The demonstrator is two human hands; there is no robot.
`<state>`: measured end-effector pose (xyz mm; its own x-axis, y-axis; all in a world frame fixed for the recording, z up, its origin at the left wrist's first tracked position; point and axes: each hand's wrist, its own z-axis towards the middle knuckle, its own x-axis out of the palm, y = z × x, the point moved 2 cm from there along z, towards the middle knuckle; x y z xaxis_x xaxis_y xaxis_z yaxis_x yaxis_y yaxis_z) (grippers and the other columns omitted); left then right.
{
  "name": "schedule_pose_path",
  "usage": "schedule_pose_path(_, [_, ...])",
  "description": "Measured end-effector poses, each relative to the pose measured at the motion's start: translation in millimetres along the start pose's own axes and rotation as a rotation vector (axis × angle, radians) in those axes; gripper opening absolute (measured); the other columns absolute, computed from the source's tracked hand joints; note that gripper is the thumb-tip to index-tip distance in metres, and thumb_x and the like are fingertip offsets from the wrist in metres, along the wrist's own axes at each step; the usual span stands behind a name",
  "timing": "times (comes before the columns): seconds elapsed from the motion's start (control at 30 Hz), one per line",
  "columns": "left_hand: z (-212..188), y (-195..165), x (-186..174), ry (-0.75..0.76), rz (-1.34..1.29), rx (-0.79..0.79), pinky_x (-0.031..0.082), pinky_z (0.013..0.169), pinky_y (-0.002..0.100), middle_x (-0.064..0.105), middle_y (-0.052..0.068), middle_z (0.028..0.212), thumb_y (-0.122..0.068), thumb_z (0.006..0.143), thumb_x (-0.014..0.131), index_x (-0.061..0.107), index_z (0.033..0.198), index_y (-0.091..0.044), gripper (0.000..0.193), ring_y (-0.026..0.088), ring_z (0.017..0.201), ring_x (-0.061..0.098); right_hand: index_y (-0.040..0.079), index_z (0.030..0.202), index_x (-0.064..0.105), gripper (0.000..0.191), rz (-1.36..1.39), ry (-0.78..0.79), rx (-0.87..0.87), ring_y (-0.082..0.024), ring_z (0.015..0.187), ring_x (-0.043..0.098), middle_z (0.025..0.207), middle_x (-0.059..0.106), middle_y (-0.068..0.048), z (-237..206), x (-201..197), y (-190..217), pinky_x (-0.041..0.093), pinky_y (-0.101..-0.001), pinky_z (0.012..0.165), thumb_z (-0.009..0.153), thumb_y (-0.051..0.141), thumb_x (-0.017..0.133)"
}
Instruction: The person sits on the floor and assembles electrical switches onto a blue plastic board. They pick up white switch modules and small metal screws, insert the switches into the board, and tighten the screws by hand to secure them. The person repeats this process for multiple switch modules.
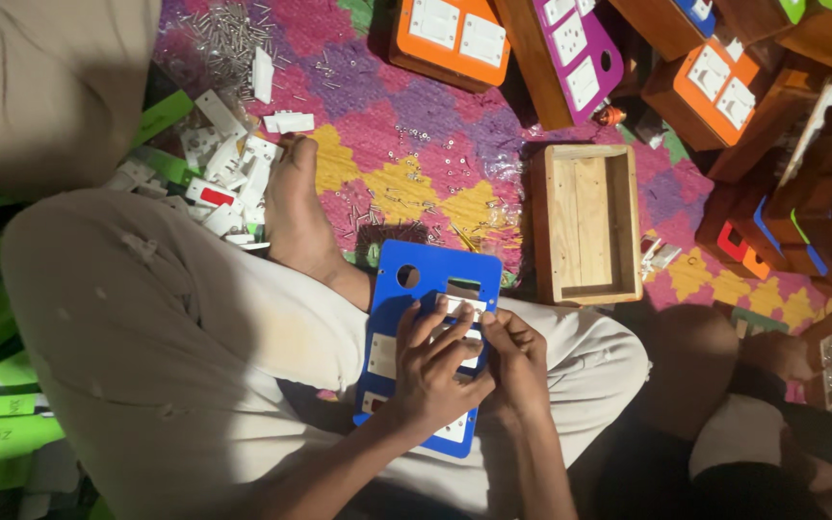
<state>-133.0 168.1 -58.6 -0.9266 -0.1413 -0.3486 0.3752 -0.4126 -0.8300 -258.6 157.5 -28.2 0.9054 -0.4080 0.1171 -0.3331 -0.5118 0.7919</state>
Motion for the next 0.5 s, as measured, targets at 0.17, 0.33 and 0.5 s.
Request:
schedule_pose_path(0.17, [3, 0, -2, 0.023, -0.007, -0.03, 0.034, 0.117, 0.059, 0.07, 0.013, 0.131, -0.025, 0.07, 0.09, 0.069, 0.084, -0.009, 0.03, 0.034, 0.131, 0.055, -0.004, 0.1, 0.07, 0.017, -0.012, 0.012, -0.066, -0.011, 0.079, 0.065, 0.092, 0.072, -0.008, 0, 3, 0, 0.053, -0.0265, 0.074, 0.102, 0.01, 0.061])
schedule_pose_path(0.33, [3, -1, 0, -0.031, -0.025, 0.001, 0.034, 0.117, 0.058, 0.071, 0.012, 0.127, -0.025, 0.071, 0.092, 0.069, 0.085, -0.009, 0.031, 0.036, 0.13, 0.056, -0.002, 0.1, 0.071, 0.014, -0.048, 0.042, 0.015, -0.008, 0.078, 0.065, 0.092, 0.073, -0.006, 8, -13, 0, 0.05, -0.0232, 0.072, 0.099, 0.009, 0.062])
schedule_pose_path(0.5, [1, 3, 3, -0.006, -0.053, -0.054, 0.035, 0.116, 0.058, 0.07, 0.012, 0.128, -0.025, 0.07, 0.091, 0.069, 0.089, -0.009, 0.033, 0.035, 0.131, 0.056, -0.007, 0.102, 0.072, 0.024, -0.245, 0.034, 0.004, -0.012, 0.068, 0.049, 0.085, 0.064, -0.008, 14, -26, -6, 0.036, -0.0271, 0.059, 0.107, 0.015, 0.062])
